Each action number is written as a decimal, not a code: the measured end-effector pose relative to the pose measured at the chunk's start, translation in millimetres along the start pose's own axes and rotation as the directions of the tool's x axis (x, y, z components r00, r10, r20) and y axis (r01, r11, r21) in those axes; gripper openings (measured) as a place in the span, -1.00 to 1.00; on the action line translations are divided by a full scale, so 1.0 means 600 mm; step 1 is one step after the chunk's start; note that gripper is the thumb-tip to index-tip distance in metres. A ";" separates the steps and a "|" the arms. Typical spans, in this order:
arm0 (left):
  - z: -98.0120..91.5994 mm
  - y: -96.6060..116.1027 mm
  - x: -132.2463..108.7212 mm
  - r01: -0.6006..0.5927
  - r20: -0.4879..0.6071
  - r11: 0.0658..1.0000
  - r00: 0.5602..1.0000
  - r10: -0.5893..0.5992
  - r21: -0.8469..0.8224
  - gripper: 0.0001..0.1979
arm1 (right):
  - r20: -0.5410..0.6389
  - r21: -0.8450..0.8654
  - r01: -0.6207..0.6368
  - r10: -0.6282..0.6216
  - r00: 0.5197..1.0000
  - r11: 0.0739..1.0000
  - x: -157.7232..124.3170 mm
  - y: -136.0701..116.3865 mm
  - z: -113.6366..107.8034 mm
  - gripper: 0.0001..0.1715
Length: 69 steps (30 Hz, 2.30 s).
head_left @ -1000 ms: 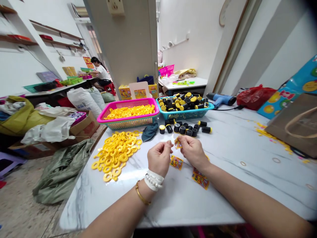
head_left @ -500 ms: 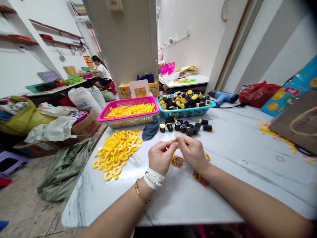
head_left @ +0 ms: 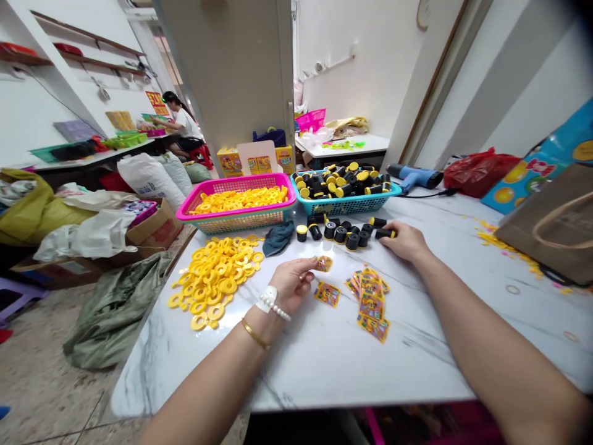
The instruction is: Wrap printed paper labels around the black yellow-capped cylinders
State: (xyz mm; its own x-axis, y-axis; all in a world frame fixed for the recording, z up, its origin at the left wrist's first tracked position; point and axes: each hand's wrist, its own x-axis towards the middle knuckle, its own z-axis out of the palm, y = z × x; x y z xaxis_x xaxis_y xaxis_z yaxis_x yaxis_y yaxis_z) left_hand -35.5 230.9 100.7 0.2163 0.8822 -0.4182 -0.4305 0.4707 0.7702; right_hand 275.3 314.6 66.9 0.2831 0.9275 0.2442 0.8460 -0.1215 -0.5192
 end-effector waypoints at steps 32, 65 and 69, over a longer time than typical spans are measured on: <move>-0.013 0.006 0.013 0.079 0.123 0.974 0.991 -0.054 -0.211 -0.91 | 0.297 0.725 0.047 -0.373 0.879 0.688 -0.169 -0.202 -0.009 -0.69; -0.015 -0.007 0.012 -0.133 0.095 0.985 0.985 0.143 -0.106 -0.74 | -0.024 0.385 0.586 -0.627 0.779 0.713 -0.181 -0.198 -0.004 -0.82; -0.015 -0.005 0.011 -0.140 0.120 0.989 0.982 0.146 -0.054 -0.72 | -0.034 0.511 0.496 -0.560 0.828 0.702 -0.184 -0.200 0.003 -0.81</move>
State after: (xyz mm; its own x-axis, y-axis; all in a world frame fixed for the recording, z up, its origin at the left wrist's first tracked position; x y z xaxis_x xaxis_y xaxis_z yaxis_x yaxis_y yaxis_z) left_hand -40.6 235.2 91.0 0.2543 0.9367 -0.2407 -0.5037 0.3407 0.7939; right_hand 141.9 227.2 100.8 -0.2239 0.8237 0.5209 0.5034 0.5554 -0.6619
